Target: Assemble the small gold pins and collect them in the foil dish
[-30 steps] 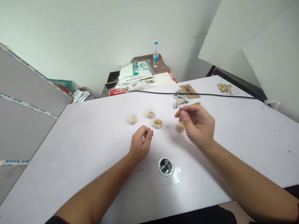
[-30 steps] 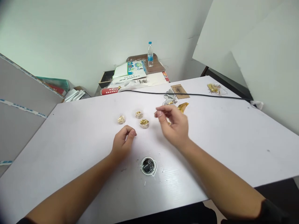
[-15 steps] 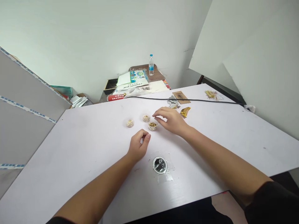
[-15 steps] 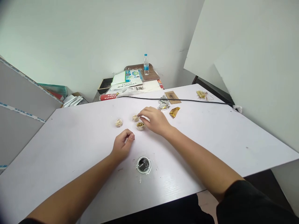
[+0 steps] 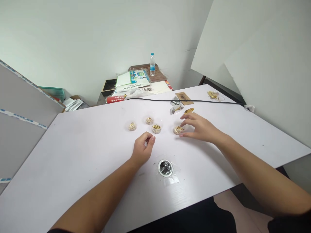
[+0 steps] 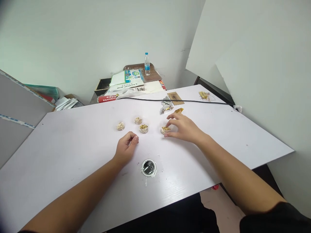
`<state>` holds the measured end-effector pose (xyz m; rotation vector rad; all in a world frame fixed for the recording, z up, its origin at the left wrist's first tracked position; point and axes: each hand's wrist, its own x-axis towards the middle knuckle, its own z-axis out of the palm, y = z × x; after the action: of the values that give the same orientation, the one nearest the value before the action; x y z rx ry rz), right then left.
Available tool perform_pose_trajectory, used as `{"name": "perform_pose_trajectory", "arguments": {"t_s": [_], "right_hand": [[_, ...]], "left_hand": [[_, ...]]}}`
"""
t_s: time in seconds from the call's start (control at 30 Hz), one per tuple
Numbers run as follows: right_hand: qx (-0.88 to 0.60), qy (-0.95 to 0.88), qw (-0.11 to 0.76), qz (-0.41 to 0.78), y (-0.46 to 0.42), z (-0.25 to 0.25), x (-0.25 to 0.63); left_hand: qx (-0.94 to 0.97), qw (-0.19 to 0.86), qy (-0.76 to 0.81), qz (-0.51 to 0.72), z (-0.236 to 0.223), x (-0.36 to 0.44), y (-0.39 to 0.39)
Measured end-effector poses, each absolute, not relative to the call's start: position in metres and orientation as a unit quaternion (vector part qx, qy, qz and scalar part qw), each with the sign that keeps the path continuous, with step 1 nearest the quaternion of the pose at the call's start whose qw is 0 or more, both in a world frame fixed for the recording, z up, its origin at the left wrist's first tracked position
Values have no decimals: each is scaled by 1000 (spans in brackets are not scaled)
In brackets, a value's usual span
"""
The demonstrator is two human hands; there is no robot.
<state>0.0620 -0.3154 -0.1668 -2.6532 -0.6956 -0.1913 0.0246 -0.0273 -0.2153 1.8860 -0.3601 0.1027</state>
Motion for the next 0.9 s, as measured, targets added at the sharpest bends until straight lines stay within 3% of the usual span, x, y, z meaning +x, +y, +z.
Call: {"name": "perform_pose_trajectory", "arguments": {"t_s": [0.17, 0.43, 0.9], "right_hand": [[-947, -264, 175, -45, -307, -183, 65], [-925, -305, 227, -2, -304, -184, 78], [-872, -221, 436, 11, -290, -210, 70]], "left_hand": [[810, 568, -139, 30, -215, 25, -27], [822, 548, -155, 35, -213, 25, -26], [857, 337, -364, 141, -170, 31, -60]]}}
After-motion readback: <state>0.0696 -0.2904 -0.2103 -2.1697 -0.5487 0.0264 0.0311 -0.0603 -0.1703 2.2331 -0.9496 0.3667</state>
